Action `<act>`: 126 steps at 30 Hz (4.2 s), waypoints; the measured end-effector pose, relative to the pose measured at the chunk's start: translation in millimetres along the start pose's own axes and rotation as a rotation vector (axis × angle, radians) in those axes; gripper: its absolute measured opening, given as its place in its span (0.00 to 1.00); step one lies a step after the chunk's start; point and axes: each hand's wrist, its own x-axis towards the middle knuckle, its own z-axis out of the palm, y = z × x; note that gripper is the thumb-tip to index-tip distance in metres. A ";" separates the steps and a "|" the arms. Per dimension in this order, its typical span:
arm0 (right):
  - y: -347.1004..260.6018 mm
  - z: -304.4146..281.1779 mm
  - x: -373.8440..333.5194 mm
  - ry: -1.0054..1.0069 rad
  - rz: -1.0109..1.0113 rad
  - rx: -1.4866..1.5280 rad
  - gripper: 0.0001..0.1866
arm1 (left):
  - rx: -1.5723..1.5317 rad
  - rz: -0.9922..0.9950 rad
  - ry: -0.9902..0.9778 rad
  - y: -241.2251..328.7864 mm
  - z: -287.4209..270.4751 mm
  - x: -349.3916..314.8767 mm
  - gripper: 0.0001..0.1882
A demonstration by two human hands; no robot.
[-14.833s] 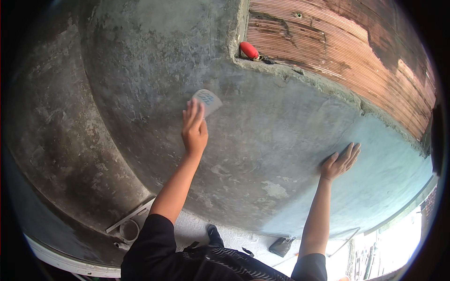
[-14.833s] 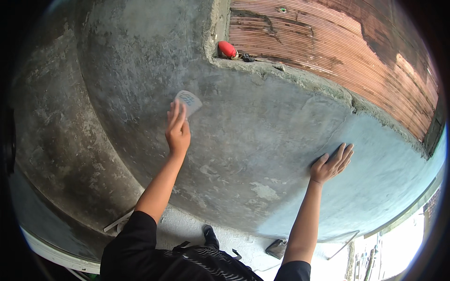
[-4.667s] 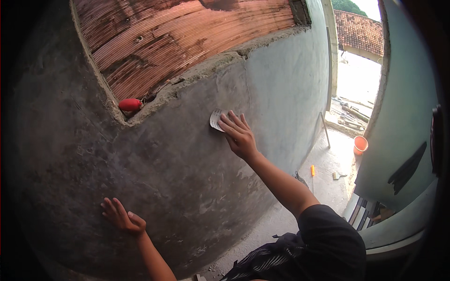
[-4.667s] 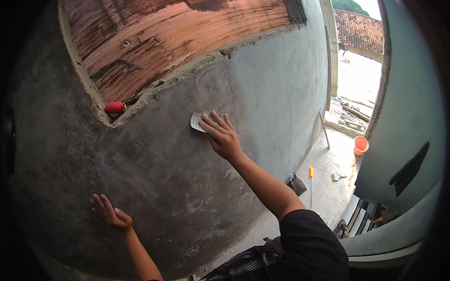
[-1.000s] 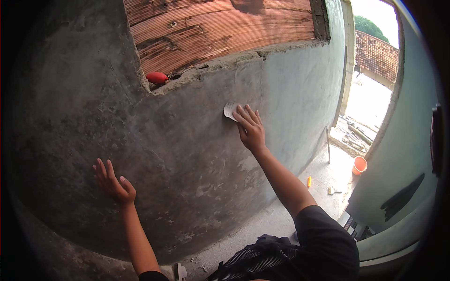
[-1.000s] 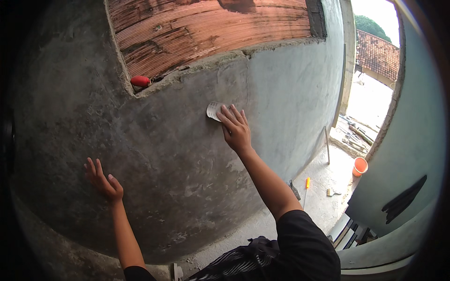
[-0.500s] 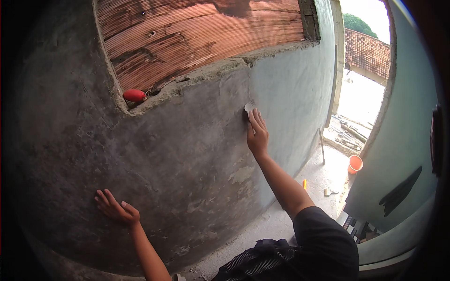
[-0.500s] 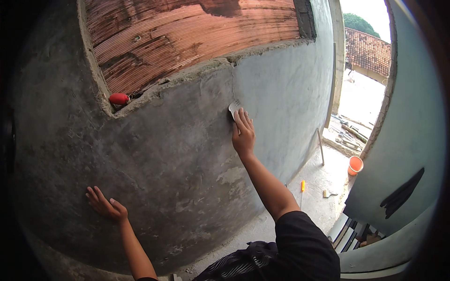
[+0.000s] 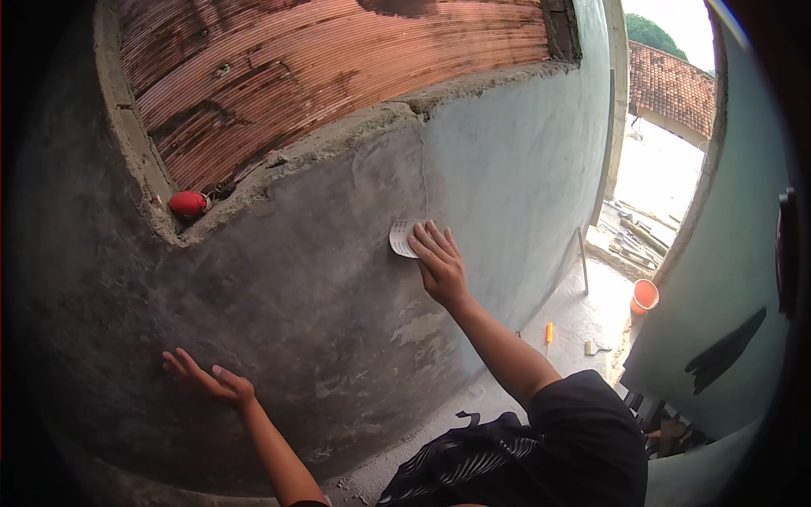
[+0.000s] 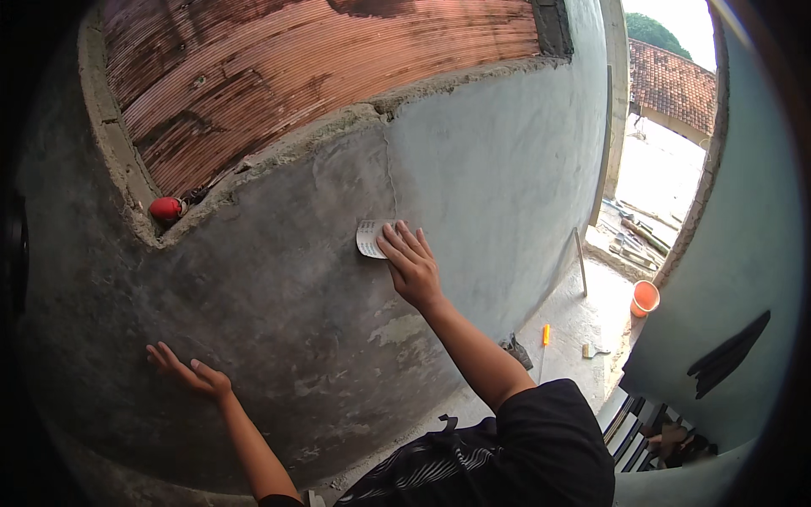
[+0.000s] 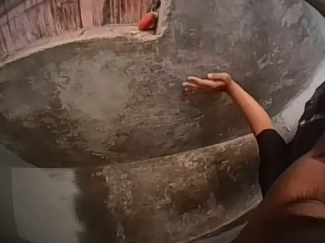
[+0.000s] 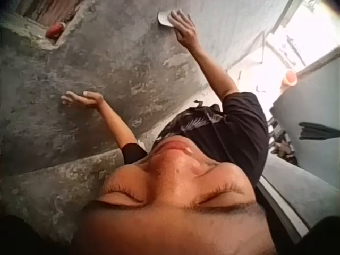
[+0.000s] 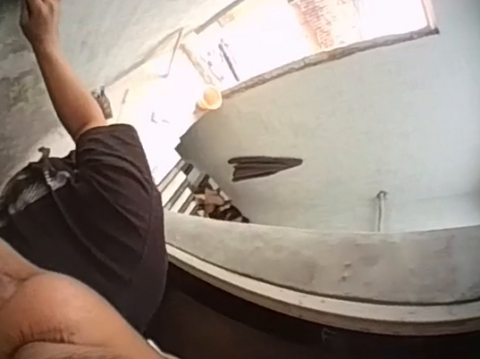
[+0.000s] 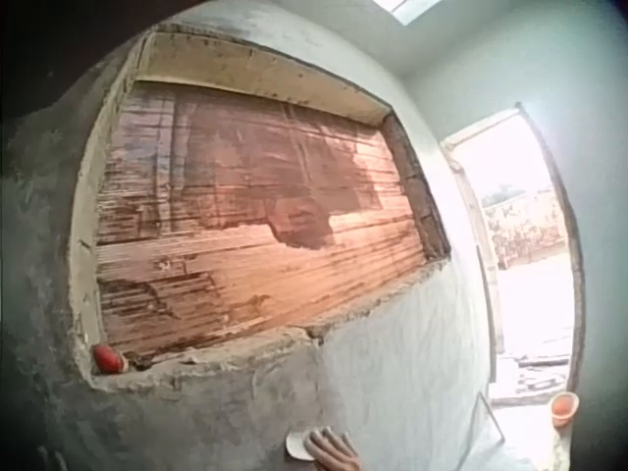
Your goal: Sanding a concrete wall using sandpaper to smooth the surface.
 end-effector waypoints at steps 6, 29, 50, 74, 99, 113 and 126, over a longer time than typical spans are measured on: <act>21.3 -1.2 31.4 0.192 0.108 -0.006 0.25 | 0.153 0.020 0.109 4.7 14.9 -9.2 0.32; 38.8 -17.4 31.2 0.066 0.042 -0.040 0.24 | 0.174 0.042 0.056 9.2 14.1 -5.0 0.30; 9.9 -7.7 22.4 0.023 -0.005 0.087 0.28 | 0.191 0.060 0.071 12.4 11.3 -2.2 0.29; 0.6 -1.6 28.7 0.077 0.054 0.086 0.24 | 0.176 0.042 0.064 6.5 12.5 -5.2 0.30; 6.8 0.4 26.2 0.090 0.061 0.125 0.27 | 0.175 0.061 0.062 9.9 14.3 -3.3 0.29; -13.8 8.5 20.4 0.119 0.149 0.200 0.27 | 0.185 0.077 0.077 11.5 12.8 -2.7 0.29; 2.8 10.1 -18.2 0.237 0.488 0.329 0.26 | 0.176 0.090 0.090 9.4 13.5 -1.2 0.29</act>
